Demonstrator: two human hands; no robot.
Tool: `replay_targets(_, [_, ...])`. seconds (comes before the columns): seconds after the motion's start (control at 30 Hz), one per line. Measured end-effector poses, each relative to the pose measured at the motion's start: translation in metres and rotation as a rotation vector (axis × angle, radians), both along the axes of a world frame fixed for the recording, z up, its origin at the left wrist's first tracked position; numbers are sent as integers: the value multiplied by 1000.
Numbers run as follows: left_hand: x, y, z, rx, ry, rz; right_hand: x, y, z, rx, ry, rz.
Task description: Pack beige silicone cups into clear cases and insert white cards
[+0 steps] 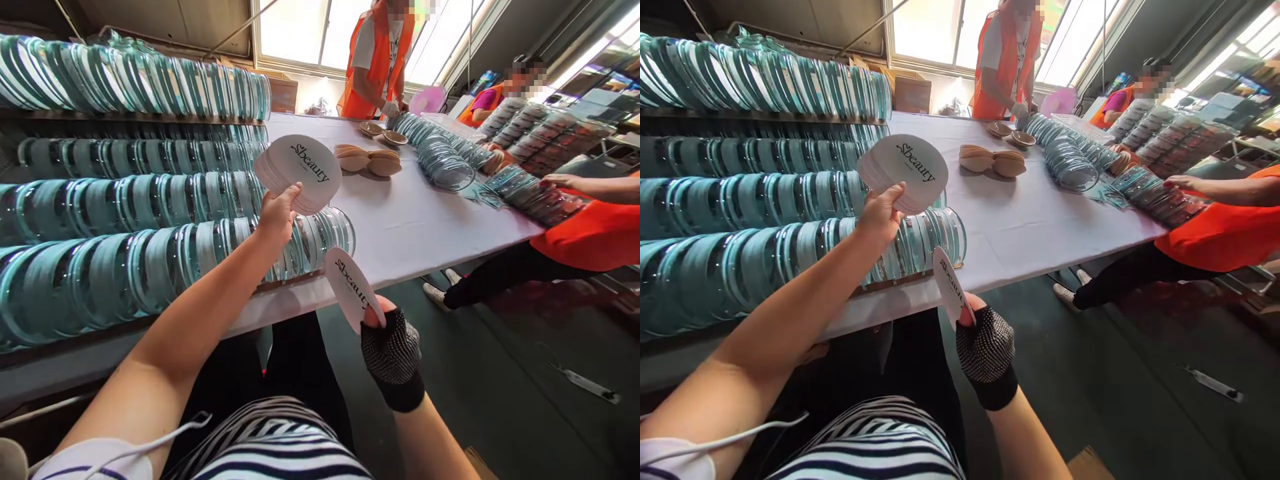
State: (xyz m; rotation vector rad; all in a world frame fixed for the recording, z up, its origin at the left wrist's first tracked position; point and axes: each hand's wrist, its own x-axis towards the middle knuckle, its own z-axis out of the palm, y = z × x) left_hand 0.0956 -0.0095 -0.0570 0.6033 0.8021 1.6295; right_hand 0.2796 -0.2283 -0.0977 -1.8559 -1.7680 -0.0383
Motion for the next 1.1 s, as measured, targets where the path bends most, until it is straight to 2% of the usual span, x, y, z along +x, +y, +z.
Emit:
replay_targets(0.13, [-1, -1, -2, 19, -13, -12, -11, 18, 15, -52, -63, 59])
replay_targets(0.33, [2, -2, -3, 91, 28, -1, -43, 91, 22, -271, -293, 47])
replay_targets(0.4, [2, -2, -2, 92, 49, 5, -46, 105, 22, -281, -314, 41])
replay_targets(0.6, [2, 2, -9, 122, 67, -5, -48, 111, 6, -137, -223, -27])
replay_targets(0.77, [2, 5, -12, 161, 68, -12, -61, 126, -2, -194, -267, 96])
replay_targets(0.87, [2, 4, -12, 160, 71, -16, -52, 130, 2, -357, -11, 285])
replay_targets(1.0, [3, 3, -14, 176, 114, 7, -29, 128, 5, -627, 482, 609])
replay_targets(1.07, [4, 4, -15, 175, 147, 36, -23, 129, 6, -711, 629, 661])
replay_targets(1.1, [5, 5, -15, 169, 161, 48, -21, 132, 7, -676, 649, 627])
